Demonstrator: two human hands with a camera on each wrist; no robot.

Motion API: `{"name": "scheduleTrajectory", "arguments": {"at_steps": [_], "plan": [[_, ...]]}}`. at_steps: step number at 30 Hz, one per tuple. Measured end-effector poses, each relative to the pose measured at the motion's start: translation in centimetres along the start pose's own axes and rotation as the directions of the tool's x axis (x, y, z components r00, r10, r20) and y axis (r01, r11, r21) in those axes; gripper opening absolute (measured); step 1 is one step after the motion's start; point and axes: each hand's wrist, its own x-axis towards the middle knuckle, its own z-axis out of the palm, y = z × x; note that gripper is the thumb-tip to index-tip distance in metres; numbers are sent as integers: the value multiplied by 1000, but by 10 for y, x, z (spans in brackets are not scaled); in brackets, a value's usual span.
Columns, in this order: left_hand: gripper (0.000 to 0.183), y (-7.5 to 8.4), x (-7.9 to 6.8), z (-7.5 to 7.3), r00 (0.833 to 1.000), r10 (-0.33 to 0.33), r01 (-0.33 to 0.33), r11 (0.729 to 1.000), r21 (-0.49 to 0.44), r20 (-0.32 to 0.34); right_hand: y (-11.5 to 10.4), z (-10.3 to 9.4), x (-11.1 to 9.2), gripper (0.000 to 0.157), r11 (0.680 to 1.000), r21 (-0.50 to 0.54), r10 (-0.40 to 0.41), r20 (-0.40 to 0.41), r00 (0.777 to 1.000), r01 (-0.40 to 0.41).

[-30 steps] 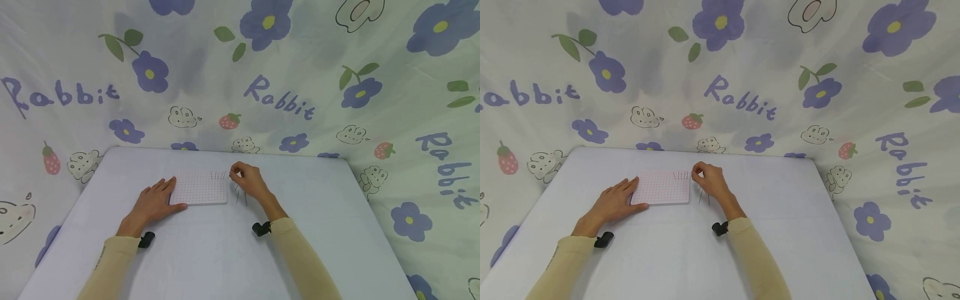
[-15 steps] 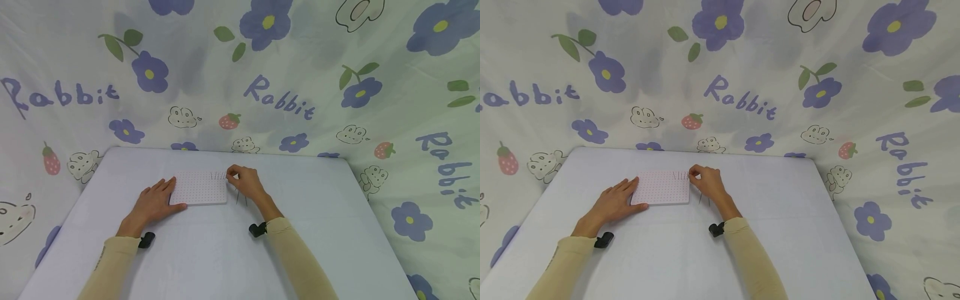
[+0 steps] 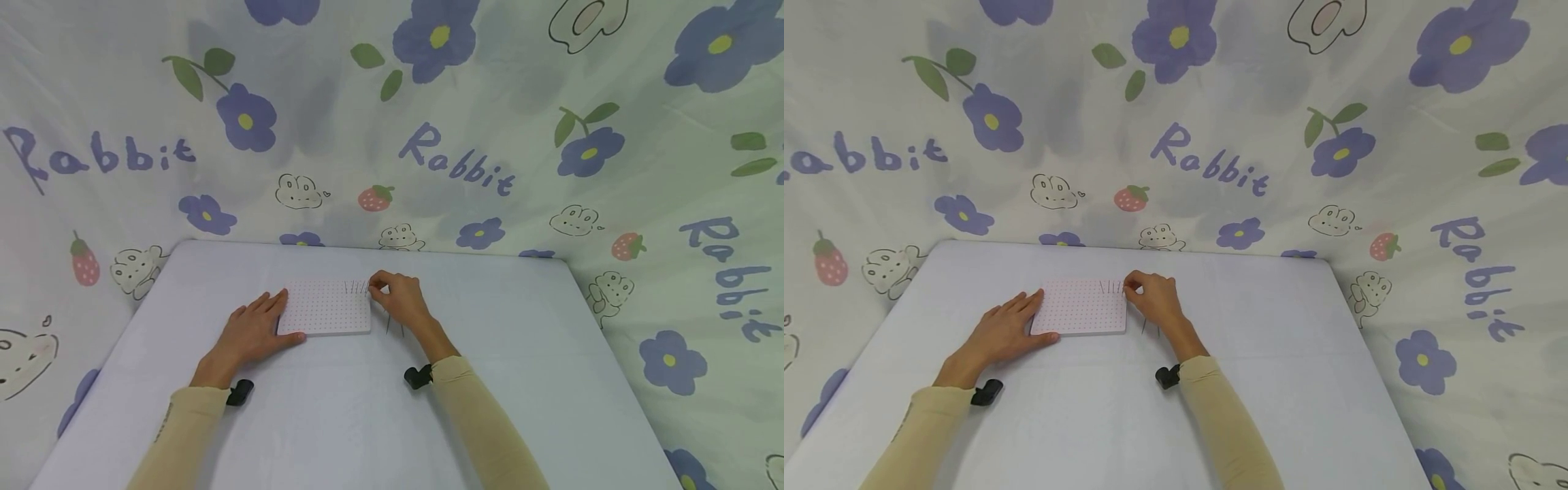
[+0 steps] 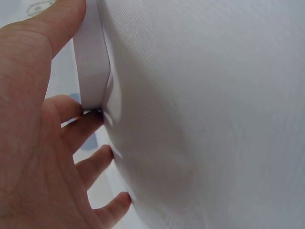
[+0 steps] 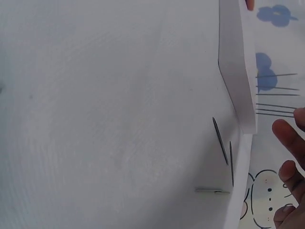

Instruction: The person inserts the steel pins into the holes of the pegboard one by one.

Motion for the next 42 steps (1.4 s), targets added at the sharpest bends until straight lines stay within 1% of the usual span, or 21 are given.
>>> {"name": "scheduleTrajectory", "arguments": {"at_steps": [15,22,32,42], "plan": [[110,3,-1,-3,1000,-11,11,1000,-5,2,-4,-2,-1,10,1000,22,-21,-2,1000,21],[111,2,-1,-3,1000,-11,11,1000,-10,9,-2,2,-1,11,1000,-1,-6,22,1000,6],[111,1,0,-1,1000,-7,7,1000,-8,0,-2,4,1,11,999,-27,21,30,999,-20],[110,1,-1,-3,1000,-4,4,1000,-7,0,-2,7,2,10,999,-42,22,40,999,-20]]}}
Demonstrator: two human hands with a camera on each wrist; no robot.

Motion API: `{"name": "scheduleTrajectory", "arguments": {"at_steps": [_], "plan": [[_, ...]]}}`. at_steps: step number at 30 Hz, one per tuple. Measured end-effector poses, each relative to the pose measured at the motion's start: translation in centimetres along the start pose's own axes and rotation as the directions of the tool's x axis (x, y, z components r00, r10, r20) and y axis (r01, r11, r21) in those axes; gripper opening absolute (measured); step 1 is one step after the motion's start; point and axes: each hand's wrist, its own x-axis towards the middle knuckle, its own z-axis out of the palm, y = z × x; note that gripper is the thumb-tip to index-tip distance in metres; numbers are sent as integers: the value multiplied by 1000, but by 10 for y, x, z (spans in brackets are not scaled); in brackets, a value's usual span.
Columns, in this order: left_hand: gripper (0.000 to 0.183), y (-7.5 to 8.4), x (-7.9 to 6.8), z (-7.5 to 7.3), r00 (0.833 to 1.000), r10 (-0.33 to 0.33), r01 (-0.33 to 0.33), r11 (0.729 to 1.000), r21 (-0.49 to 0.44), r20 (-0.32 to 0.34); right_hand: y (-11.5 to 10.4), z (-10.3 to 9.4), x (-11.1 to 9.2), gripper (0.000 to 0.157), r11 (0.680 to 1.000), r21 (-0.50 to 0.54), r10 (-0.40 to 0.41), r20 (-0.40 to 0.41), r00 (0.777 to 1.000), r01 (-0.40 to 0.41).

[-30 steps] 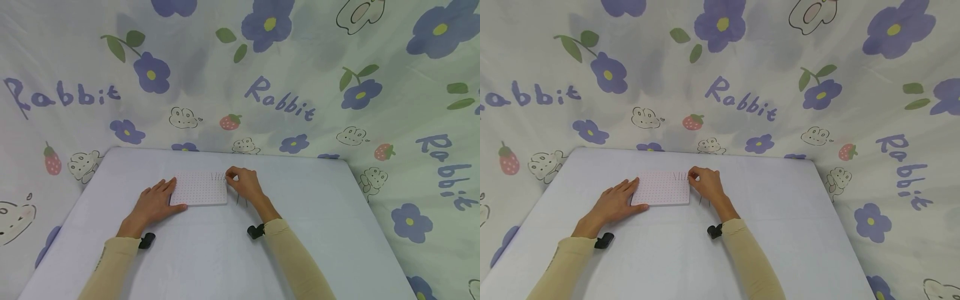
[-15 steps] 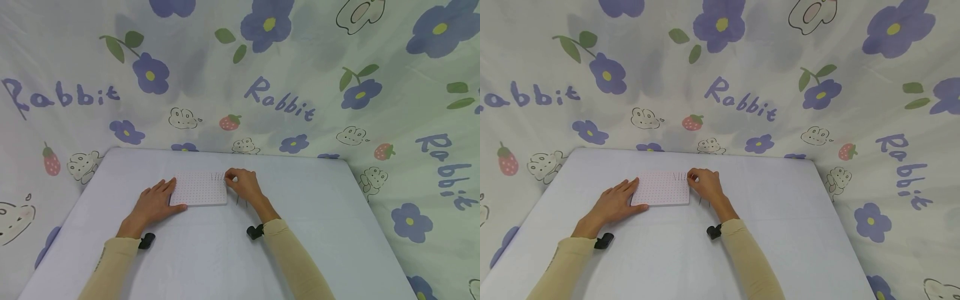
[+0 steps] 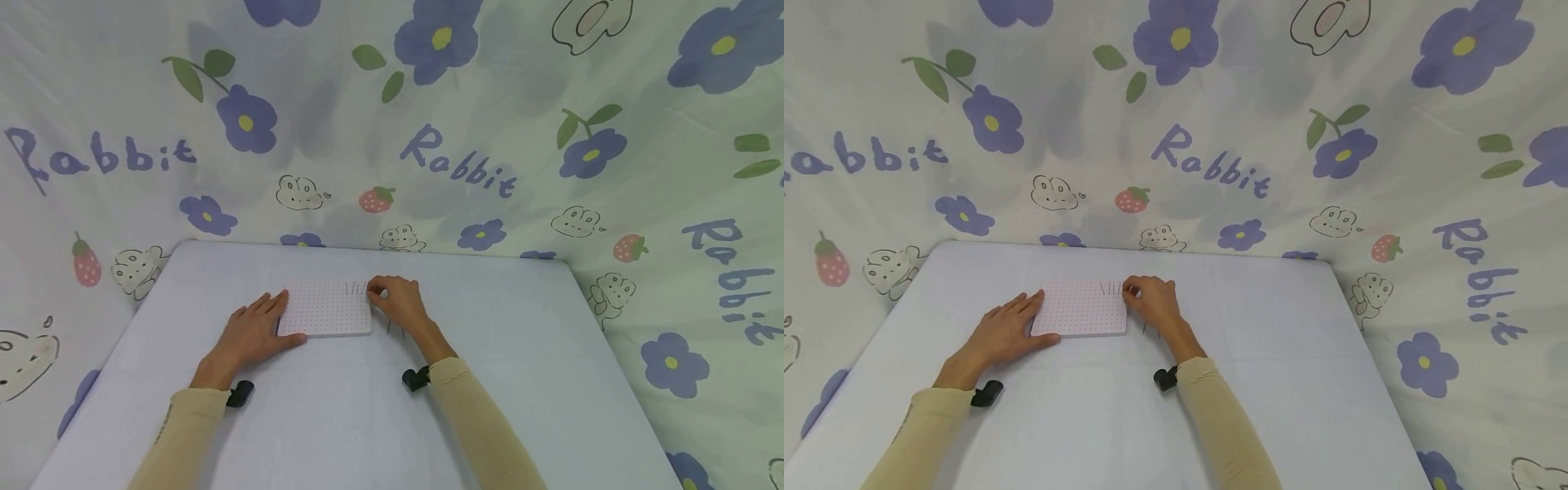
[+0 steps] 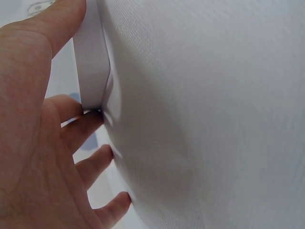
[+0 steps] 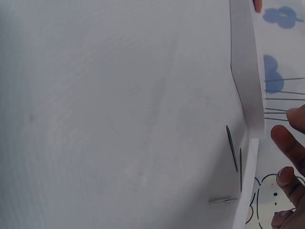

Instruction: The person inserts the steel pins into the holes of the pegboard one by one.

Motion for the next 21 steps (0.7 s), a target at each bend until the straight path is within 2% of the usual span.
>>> {"name": "scheduleTrajectory", "arguments": {"at_steps": [9,21], "plan": [[111,0,0,2,1000,0,0,1000,1,0,-1,-1,-1,11,1000,1,23,1,1000,-23],[111,-2,1,2,1000,8,-8,1000,1,-4,22,-16,-11,17,995,54,87,8,996,-87]]}}
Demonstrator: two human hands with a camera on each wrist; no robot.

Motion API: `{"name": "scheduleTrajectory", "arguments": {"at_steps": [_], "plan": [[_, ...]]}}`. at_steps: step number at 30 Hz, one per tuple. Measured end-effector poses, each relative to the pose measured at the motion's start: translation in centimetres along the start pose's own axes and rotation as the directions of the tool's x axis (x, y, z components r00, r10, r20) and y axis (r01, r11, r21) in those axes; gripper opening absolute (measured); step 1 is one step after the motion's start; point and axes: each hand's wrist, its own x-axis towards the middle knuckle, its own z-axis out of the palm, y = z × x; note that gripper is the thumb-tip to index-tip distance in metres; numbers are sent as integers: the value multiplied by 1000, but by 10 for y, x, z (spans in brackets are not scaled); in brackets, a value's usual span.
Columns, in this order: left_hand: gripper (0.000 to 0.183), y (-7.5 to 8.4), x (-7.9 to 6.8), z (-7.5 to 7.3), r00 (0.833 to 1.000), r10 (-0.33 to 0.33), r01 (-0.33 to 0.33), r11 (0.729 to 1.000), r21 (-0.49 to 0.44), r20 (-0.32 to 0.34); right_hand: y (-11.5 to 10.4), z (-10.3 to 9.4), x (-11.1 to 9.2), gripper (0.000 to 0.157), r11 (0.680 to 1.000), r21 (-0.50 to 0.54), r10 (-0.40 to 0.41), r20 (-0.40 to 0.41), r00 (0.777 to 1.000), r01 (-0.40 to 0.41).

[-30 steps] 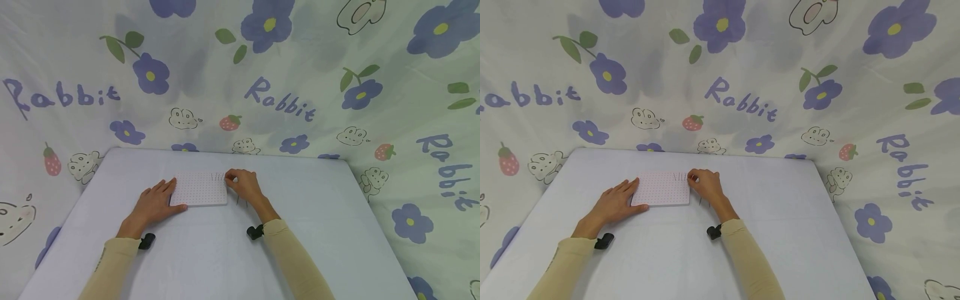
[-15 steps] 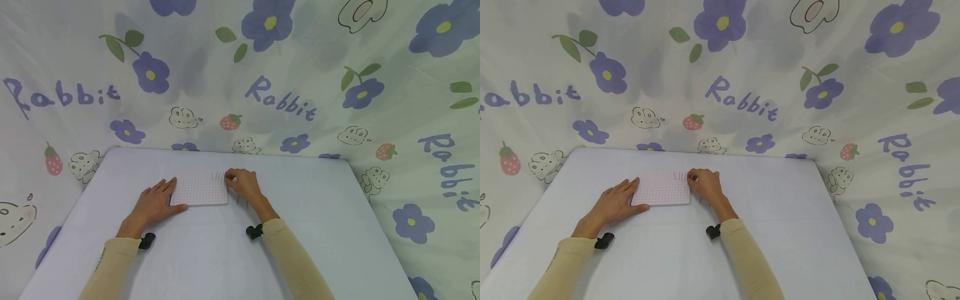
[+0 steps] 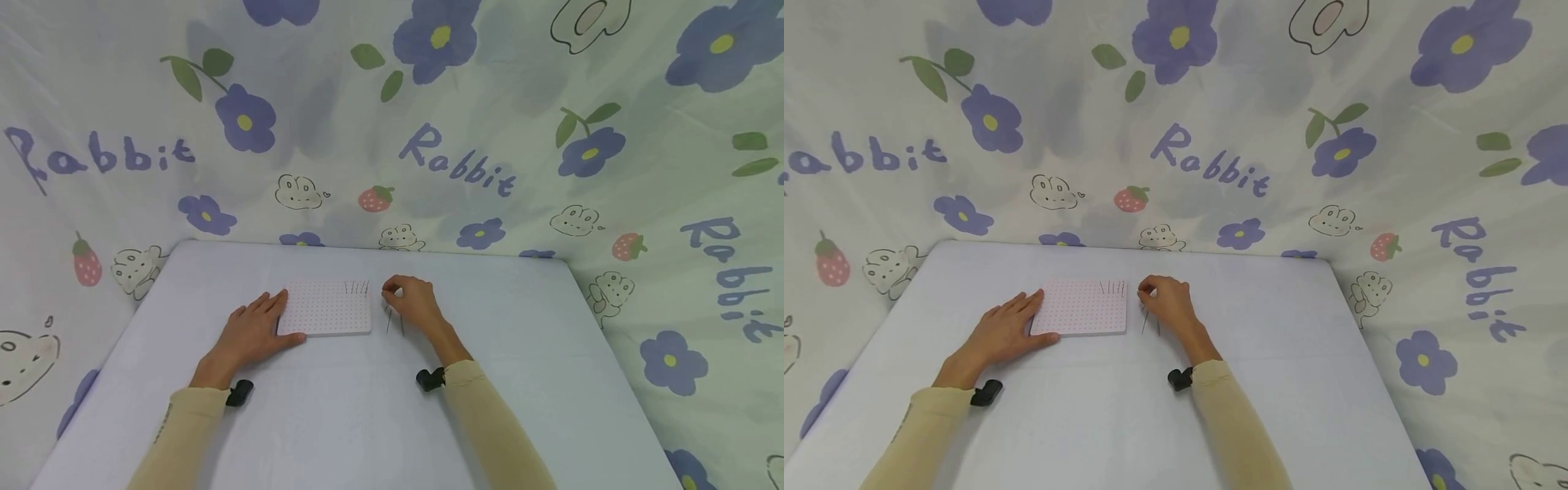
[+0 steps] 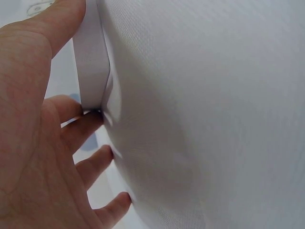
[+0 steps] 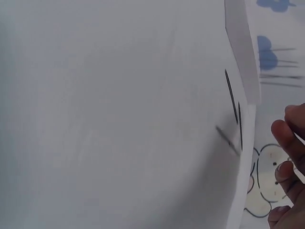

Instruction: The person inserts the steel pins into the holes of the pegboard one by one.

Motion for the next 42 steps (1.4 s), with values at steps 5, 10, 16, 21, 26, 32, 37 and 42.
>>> {"name": "scheduleTrajectory", "arguments": {"at_steps": [5,10,16,21,26,32,37,42], "plan": [[110,-1,0,0,1000,-4,4,1000,-5,5,10,-10,-7,19,1000,-7,21,-17,1000,-21],[110,-1,1,0,1000,-3,3,1000,-3,6,19,-16,-16,20,999,-27,33,-21,999,-34],[111,-1,0,1,1000,-5,6,1000,-9,7,26,-16,-24,18,998,-40,53,-13,998,-54],[112,0,-2,2,1000,-9,9,1000,-12,4,31,-11,-26,19,993,-112,49,29,998,-46],[111,1,-4,2,1000,-12,12,1000,-12,3,33,-8,-26,25,990,-136,33,53,998,-25],[112,2,-4,2,1000,-15,15,1000,-9,5,37,-4,-24,24,984,-175,40,78,996,-26],[112,2,-4,3,1000,-18,18,1000,-11,8,35,-5,-24,17,981,-191,58,80,995,-42],[112,2,-4,2,1000,-20,20,1000,-10,9,36,-8,-26,9,984,-176,45,46,998,-36]]}}
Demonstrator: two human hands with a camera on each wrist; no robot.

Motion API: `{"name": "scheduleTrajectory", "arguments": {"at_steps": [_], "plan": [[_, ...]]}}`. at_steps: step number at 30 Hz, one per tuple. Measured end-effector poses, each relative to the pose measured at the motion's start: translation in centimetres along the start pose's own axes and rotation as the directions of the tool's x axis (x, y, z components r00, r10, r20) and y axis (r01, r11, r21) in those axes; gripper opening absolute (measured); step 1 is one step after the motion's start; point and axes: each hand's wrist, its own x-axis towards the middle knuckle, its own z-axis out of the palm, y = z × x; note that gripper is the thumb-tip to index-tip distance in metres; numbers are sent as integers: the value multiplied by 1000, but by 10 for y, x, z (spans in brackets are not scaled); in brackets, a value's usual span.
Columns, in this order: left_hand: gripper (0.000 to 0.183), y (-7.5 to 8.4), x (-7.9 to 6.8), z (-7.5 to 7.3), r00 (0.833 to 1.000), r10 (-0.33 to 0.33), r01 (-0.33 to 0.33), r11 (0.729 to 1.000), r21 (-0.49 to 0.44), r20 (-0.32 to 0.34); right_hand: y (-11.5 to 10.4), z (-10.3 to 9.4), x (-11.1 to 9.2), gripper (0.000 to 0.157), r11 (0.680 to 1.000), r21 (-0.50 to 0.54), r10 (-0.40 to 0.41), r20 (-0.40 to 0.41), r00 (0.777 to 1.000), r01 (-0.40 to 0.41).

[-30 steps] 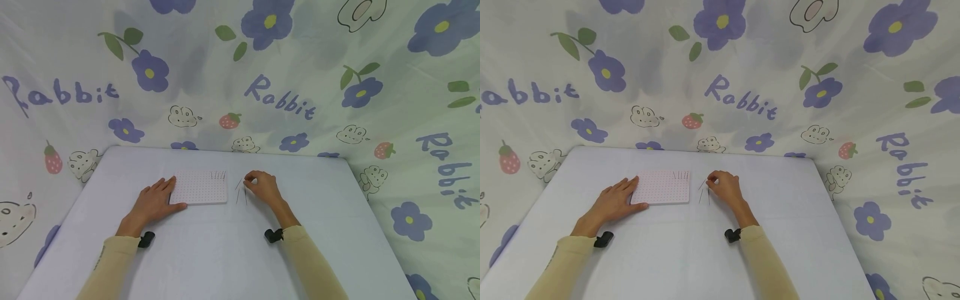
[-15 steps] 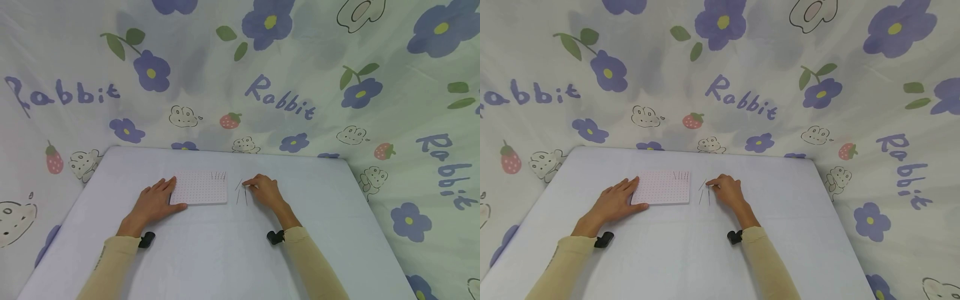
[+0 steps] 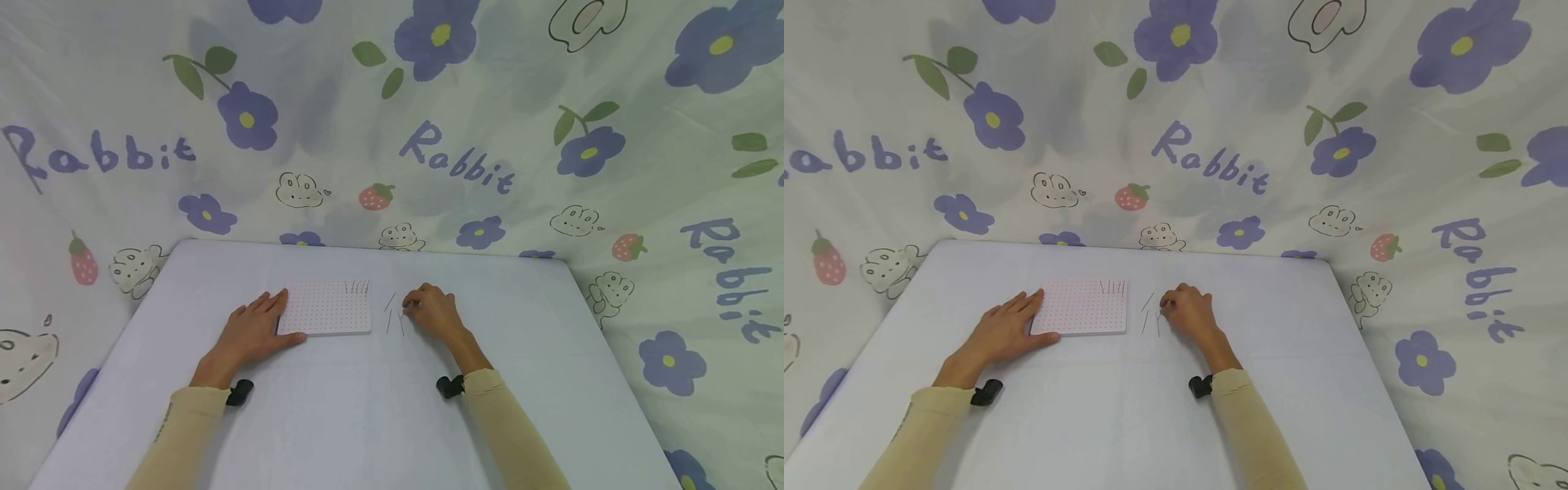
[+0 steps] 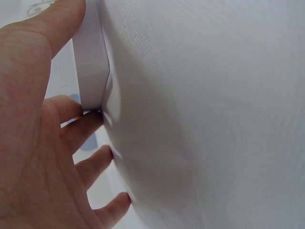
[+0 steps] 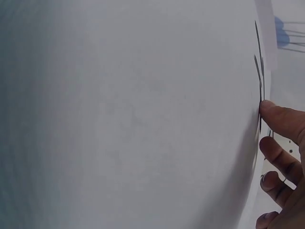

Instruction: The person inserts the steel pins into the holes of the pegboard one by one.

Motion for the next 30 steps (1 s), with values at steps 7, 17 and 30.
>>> {"name": "scheduleTrajectory", "arguments": {"at_steps": [7,17,30], "plan": [[111,-1,1,0,1000,3,-3,1000,-3,1,2,0,0,10,1000,-25,4,-8,1000,-5],[110,0,1,-1,1000,5,-5,1000,3,0,3,1,2,11,1000,-29,13,27,1000,-12],[111,1,1,-2,1000,0,0,1000,-9,4,-2,-4,3,13,1000,-4,17,102,995,-16]]}}
